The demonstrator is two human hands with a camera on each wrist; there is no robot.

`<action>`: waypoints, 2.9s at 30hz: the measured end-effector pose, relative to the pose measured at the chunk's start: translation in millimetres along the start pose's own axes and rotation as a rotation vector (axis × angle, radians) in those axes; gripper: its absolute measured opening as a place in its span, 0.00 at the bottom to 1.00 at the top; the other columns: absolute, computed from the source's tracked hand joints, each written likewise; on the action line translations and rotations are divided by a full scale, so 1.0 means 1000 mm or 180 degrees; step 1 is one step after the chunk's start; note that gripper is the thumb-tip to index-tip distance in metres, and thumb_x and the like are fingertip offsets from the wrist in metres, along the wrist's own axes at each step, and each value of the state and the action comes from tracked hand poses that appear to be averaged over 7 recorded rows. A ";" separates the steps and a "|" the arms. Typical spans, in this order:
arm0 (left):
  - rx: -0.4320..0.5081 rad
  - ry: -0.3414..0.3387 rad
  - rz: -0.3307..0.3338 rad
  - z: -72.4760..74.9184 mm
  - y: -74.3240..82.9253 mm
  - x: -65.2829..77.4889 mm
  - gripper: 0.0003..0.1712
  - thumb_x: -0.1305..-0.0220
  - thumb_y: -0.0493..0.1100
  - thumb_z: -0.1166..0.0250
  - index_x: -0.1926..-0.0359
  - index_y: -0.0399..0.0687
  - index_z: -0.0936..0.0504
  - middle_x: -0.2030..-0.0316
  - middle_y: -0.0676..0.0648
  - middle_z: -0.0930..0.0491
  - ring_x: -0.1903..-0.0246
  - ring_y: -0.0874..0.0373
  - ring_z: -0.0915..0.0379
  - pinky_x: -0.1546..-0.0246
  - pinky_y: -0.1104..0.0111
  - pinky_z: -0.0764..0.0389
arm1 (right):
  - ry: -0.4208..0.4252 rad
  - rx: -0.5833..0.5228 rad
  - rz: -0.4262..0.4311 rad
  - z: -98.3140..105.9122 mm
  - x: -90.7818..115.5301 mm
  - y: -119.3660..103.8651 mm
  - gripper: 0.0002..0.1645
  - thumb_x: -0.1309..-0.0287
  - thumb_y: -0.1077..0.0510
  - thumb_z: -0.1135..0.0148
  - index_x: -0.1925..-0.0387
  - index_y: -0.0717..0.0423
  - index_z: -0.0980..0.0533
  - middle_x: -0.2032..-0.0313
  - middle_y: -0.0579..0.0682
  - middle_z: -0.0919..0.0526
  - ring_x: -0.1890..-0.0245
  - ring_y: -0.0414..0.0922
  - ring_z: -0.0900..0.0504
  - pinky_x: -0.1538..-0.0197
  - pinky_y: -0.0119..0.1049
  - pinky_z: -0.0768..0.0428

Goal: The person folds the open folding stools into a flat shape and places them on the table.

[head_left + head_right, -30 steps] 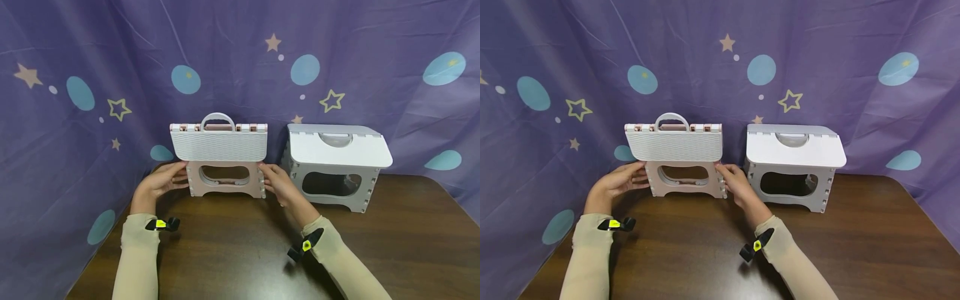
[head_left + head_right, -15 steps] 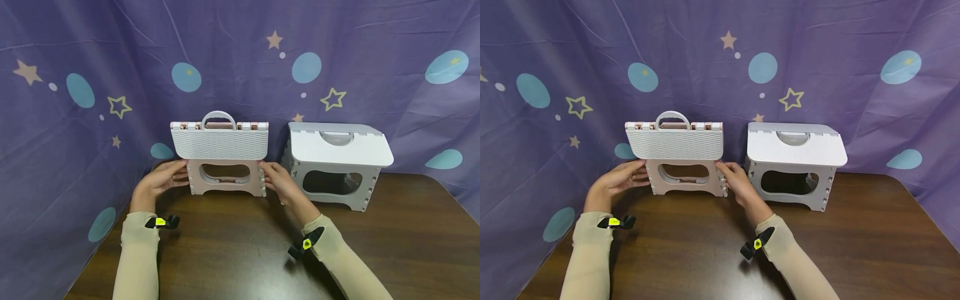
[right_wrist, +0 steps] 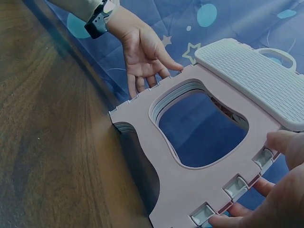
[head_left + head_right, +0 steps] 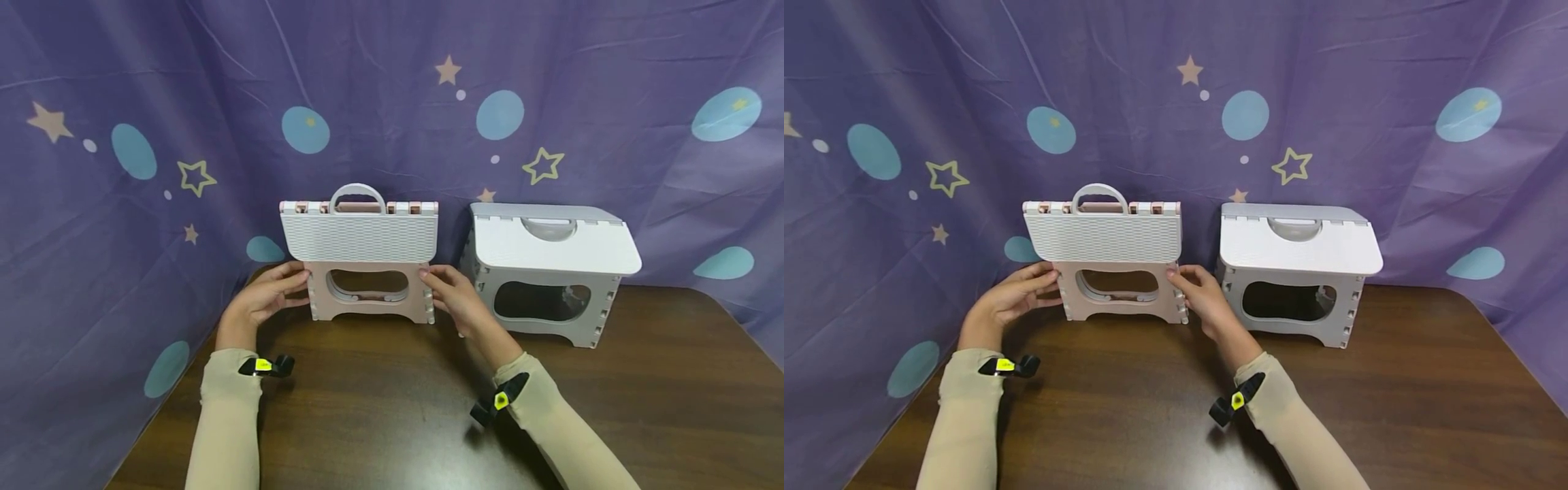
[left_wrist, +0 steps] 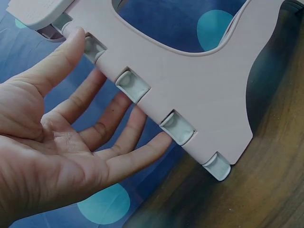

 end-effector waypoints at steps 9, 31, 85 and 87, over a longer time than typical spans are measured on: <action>-0.0006 -0.0007 -0.0090 0.001 0.000 0.000 0.09 0.23 0.42 0.42 0.46 0.57 0.24 0.54 0.62 0.16 0.50 0.65 0.18 0.35 0.43 0.28 | 0.0041 -0.0050 0.0113 -0.002 0.000 0.003 0.24 0.26 0.53 0.42 0.38 0.62 0.31 0.43 0.55 0.24 0.50 0.48 0.22 0.32 0.54 0.28; 0.0298 -0.0091 -0.0099 0.002 0.001 0.001 0.12 0.24 0.36 0.43 0.50 0.59 0.21 0.56 0.60 0.14 0.54 0.64 0.16 0.48 0.57 0.19 | 0.0001 -0.0008 0.0171 -0.002 0.001 0.001 0.24 0.26 0.59 0.43 0.34 0.61 0.33 0.44 0.58 0.26 0.48 0.48 0.24 0.32 0.57 0.29; -0.0133 0.0066 -0.0131 -0.003 -0.004 -0.002 0.28 0.23 0.38 0.43 0.30 0.28 0.37 0.54 0.61 0.17 0.50 0.61 0.18 0.40 0.47 0.21 | 0.0079 0.0116 0.0031 -0.001 -0.004 0.009 0.24 0.24 0.55 0.47 0.39 0.73 0.29 0.46 0.59 0.23 0.43 0.54 0.23 0.29 0.55 0.29; -0.0196 0.0140 -0.0138 -0.004 -0.005 -0.002 0.30 0.23 0.39 0.42 0.29 0.27 0.38 0.53 0.61 0.18 0.50 0.61 0.19 0.38 0.44 0.23 | 0.0072 0.0129 0.0057 -0.002 -0.003 0.010 0.25 0.23 0.55 0.47 0.39 0.73 0.29 0.45 0.60 0.23 0.43 0.54 0.23 0.29 0.56 0.29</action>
Point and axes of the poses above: each hand's wrist, its own x-axis away from the middle knuckle, its own z-axis out of the back of the hand, y = z × x, the point moved 2 cm from there along -x, towards the middle knuckle
